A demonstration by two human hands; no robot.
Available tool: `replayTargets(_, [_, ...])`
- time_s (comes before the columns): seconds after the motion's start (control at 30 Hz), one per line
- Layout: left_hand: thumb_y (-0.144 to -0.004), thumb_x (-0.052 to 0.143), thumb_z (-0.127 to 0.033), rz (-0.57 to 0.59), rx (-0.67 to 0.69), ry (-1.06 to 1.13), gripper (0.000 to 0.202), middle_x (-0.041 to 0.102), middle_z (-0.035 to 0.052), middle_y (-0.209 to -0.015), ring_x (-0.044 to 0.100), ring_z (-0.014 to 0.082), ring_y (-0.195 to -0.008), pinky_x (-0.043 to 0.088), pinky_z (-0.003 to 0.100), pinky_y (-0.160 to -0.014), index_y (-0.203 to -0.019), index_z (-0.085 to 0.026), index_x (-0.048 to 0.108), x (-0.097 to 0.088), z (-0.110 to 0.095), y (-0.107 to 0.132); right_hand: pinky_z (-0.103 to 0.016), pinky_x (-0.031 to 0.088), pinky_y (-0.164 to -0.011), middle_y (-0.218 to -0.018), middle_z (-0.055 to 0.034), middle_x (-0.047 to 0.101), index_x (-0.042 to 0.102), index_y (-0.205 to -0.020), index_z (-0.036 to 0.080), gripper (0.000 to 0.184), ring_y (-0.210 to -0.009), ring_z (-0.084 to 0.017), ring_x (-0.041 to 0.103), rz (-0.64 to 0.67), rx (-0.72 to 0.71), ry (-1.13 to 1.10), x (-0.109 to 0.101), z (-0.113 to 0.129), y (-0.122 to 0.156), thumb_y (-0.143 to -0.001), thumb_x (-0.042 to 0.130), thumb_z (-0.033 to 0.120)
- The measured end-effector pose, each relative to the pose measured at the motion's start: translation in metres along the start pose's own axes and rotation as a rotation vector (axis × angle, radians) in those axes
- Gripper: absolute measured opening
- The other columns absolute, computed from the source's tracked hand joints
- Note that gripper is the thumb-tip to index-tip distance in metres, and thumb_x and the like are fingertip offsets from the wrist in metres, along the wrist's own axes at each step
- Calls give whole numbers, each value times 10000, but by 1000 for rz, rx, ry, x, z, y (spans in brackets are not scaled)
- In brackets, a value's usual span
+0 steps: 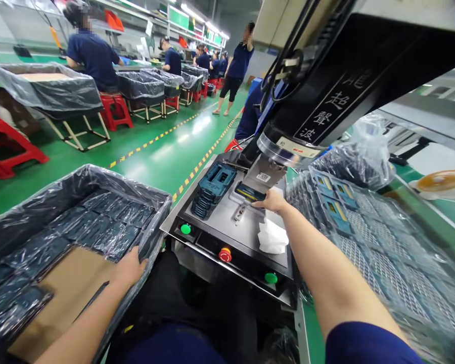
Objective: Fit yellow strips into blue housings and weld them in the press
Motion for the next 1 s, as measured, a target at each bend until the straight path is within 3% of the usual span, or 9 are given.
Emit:
replayTargets(0.17, [-909, 429, -376, -1, 0, 27, 488, 657, 213, -1192, 615, 349, -1161, 457, 420, -936, -1311, -99, 443, 3, 1, -2, -326, 544, -834, -901, -97, 743, 728, -990, 137, 455, -890, -256, 686, 67, -61, 64, 1, 0, -6, -631, 850, 388])
replayTargets(0.27, [-914, 412, -390, -2, 9, 35, 484, 660, 213, -1187, 618, 359, -1156, 459, 428, -927, -1300, -101, 452, 1, -1, -1, -350, 507, -945, -1102, -109, 719, 682, -1156, 157, 405, -1063, -248, 647, 31, -136, 90, 11, 4, 0, -826, 683, 391])
replayTargets(0.37, [-908, 425, -399, 1, 6, 34, 470, 667, 207, -1178, 627, 355, -1145, 465, 421, -917, -1278, -113, 473, 1, -1, -1, -479, 392, -1074, -1263, -147, 646, 627, -1240, 145, 376, -1250, -279, 533, -45, -164, 144, 27, 8, 7, -946, 485, 332])
replayTargets(0.5, [-902, 447, -377, -12, 6, 51, 464, 670, 196, -1182, 621, 338, -1160, 461, 401, -923, -1285, -116, 478, 0, -2, -1, -573, 319, -1088, -1302, -205, 601, 611, -1220, 102, 391, -1287, -324, 481, -170, -157, 201, 38, 12, 18, -969, 407, 321])
replayTargets(0.73, [-900, 461, -322, -17, 3, 75, 460, 650, 191, -1235, 619, 323, -1149, 441, 396, -960, -1299, -94, 471, -2, -9, 3, -358, 448, -1007, -1111, -102, 705, 717, -954, 179, 370, -1092, -220, 617, -216, -346, 165, 45, 28, 27, -984, 368, 299])
replayTargets(1.0, [-897, 488, -319, -41, -11, 81, 457, 642, 189, -1252, 606, 301, -1185, 430, 365, -985, -1296, -95, 485, -4, -11, 2, -473, 405, -1078, -1219, -149, 668, 728, -1026, 147, 389, -1214, -281, 562, -224, -355, 153, 55, 18, 15, -959, 398, 342])
Point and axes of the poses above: each hand's wrist, its own y-axis away from the middle knuckle, its own x-axis out of the palm, z = x × y, the point moved 5 cm from there along -y, towards the middle knuckle
